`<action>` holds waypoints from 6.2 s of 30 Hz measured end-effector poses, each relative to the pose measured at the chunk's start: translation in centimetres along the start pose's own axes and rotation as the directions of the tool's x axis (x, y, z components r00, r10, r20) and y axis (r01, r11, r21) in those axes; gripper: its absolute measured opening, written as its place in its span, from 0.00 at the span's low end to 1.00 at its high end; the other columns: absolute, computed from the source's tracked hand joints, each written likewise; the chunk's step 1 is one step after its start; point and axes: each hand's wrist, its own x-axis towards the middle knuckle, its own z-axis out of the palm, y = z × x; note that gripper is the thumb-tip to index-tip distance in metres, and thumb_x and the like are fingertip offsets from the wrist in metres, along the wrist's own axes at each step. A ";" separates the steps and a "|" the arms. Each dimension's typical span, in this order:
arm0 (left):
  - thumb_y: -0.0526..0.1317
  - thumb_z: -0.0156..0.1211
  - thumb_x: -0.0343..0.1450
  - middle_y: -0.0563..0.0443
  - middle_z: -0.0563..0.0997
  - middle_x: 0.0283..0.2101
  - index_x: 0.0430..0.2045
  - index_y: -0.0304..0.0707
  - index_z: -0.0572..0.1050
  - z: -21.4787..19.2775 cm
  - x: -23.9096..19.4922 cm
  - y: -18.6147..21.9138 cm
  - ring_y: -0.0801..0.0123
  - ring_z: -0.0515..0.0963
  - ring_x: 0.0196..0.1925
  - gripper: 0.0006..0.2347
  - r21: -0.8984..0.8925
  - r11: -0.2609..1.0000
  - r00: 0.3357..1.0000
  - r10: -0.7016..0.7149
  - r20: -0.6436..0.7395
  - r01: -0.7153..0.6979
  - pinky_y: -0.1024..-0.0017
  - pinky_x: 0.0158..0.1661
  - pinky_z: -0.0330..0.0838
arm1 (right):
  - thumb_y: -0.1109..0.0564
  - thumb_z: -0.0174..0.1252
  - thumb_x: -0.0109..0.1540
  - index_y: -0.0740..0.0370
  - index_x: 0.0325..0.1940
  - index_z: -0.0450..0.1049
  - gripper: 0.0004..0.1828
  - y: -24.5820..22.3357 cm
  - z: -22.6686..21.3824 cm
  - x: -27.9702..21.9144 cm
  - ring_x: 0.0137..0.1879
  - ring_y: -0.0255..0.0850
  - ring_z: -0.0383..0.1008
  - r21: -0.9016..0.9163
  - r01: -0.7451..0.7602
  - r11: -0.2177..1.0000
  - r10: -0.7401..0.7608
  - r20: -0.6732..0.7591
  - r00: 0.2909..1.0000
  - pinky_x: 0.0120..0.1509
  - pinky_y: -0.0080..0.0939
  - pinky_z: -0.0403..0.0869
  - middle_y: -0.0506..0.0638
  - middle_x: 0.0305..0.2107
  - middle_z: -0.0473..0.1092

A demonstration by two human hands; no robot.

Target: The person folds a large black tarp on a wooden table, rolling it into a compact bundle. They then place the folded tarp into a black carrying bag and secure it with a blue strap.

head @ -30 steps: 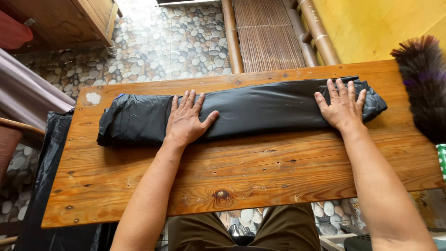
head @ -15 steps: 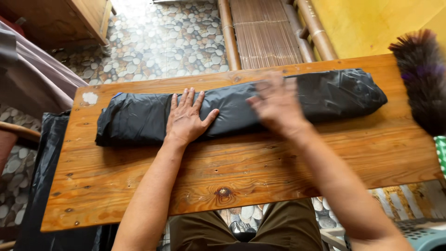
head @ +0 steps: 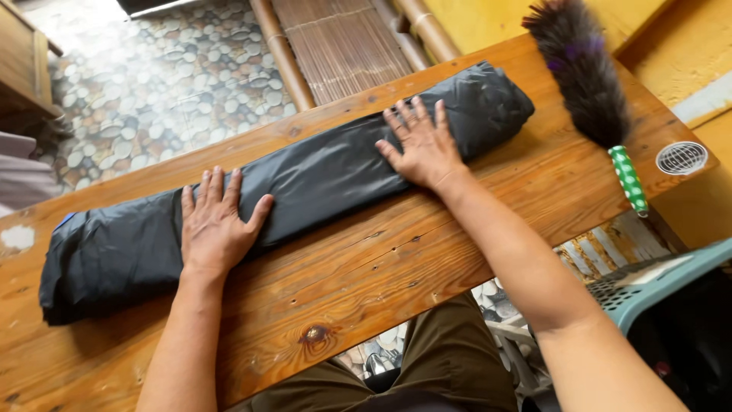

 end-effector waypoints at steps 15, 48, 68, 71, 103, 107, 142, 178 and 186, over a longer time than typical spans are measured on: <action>0.71 0.26 0.72 0.44 0.53 0.77 0.73 0.45 0.54 -0.8 -0.2 -5.2 0.62 0.46 0.80 0.39 0.103 0.991 0.989 -0.093 0.111 0.081 0.52 0.72 0.26 | 0.22 0.23 0.64 0.45 0.82 0.43 0.46 8.5 0.1 0.1 0.83 0.52 0.28 0.132 -0.253 0.958 0.241 0.105 0.965 0.79 0.66 0.24 0.47 0.79 0.39; 0.70 0.30 0.71 0.50 0.53 0.77 0.72 0.48 0.55 -1.9 -5.1 -14.7 0.61 0.43 0.79 0.37 -0.121 0.949 0.957 -0.288 0.045 0.291 0.44 0.71 0.27 | 0.42 0.44 0.70 0.65 0.77 0.64 0.35 -13.3 1.0 2.2 0.78 0.69 0.50 0.071 0.275 0.959 -0.234 -0.351 0.907 0.73 0.82 0.37 0.70 0.73 0.57; 0.54 0.45 0.77 0.41 0.60 0.75 0.72 0.42 0.58 -0.5 -5.2 -16.9 0.53 0.55 0.78 0.28 -0.231 0.952 0.947 -0.250 -0.201 0.202 0.36 0.71 0.41 | 0.43 0.34 0.72 0.52 0.79 0.57 0.31 -38.7 3.4 1.5 0.81 0.53 0.46 0.186 0.489 0.852 -0.456 -0.192 0.869 0.81 0.64 0.42 0.53 0.74 0.55; 0.57 0.48 0.77 0.38 0.63 0.73 0.68 0.41 0.65 -1.9 -6.9 -18.5 0.50 0.61 0.75 0.27 -0.223 0.925 0.897 -0.361 -0.255 0.308 0.33 0.69 0.42 | 0.44 0.34 0.72 0.54 0.79 0.56 0.32 -38.8 2.5 1.0 0.81 0.55 0.46 0.197 0.488 0.850 -0.459 -0.176 0.871 0.81 0.65 0.43 0.54 0.75 0.55; 0.32 0.82 0.59 0.48 0.80 0.45 0.50 0.36 0.73 2.0 -9.0 -9.6 0.69 0.79 0.47 0.27 -0.977 -0.142 0.481 -0.875 0.049 -0.158 0.67 0.49 0.77 | 0.44 0.34 0.72 0.56 0.78 0.58 0.32 -38.7 3.1 0.9 0.81 0.54 0.48 0.263 0.483 0.835 -0.426 -0.246 0.871 0.81 0.65 0.42 0.55 0.73 0.58; 0.30 0.79 0.60 0.46 0.83 0.41 0.46 0.30 0.79 2.0 -8.4 -9.7 0.70 0.81 0.42 0.21 -0.978 -0.171 0.459 -0.883 0.097 -0.122 0.70 0.42 0.79 | 0.43 0.34 0.71 0.56 0.78 0.58 0.32 -38.8 3.5 1.1 0.80 0.55 0.48 0.253 0.485 0.837 -0.427 -0.252 0.869 0.81 0.65 0.43 0.55 0.73 0.58; 0.46 0.66 0.64 0.35 0.78 0.57 0.67 0.53 0.61 1.6 -6.9 -13.0 0.40 0.76 0.61 0.34 -0.769 0.607 0.867 -0.476 -0.147 0.203 0.44 0.60 0.70 | 0.46 0.45 0.63 0.51 0.79 0.54 0.38 -37.9 3.1 2.1 0.83 0.53 0.37 0.392 0.455 0.800 -0.465 -0.076 0.882 0.83 0.63 0.38 0.48 0.77 0.49; 0.35 0.57 0.59 0.41 0.55 0.77 0.71 0.33 0.58 1.5 -4.9 -9.4 0.55 0.49 0.80 0.39 0.046 0.985 0.984 0.171 -0.044 -0.169 0.52 0.75 0.42 | 0.36 0.27 0.75 0.57 0.78 0.57 0.35 -31.4 1.1 2.0 0.80 0.53 0.49 0.326 0.408 0.853 -0.374 -0.163 0.913 0.82 0.61 0.44 0.55 0.75 0.54; 0.46 0.69 0.60 0.32 0.48 0.78 0.74 0.30 0.49 -1.0 -8.8 -11.5 0.45 0.45 0.80 0.47 -0.268 0.957 0.991 0.083 -0.103 -0.108 0.53 0.75 0.42 | 0.37 0.27 0.75 0.56 0.80 0.53 0.34 -30.8 2.4 1.8 0.80 0.53 0.50 0.417 0.403 0.814 -0.358 -0.185 0.915 0.83 0.61 0.44 0.55 0.75 0.52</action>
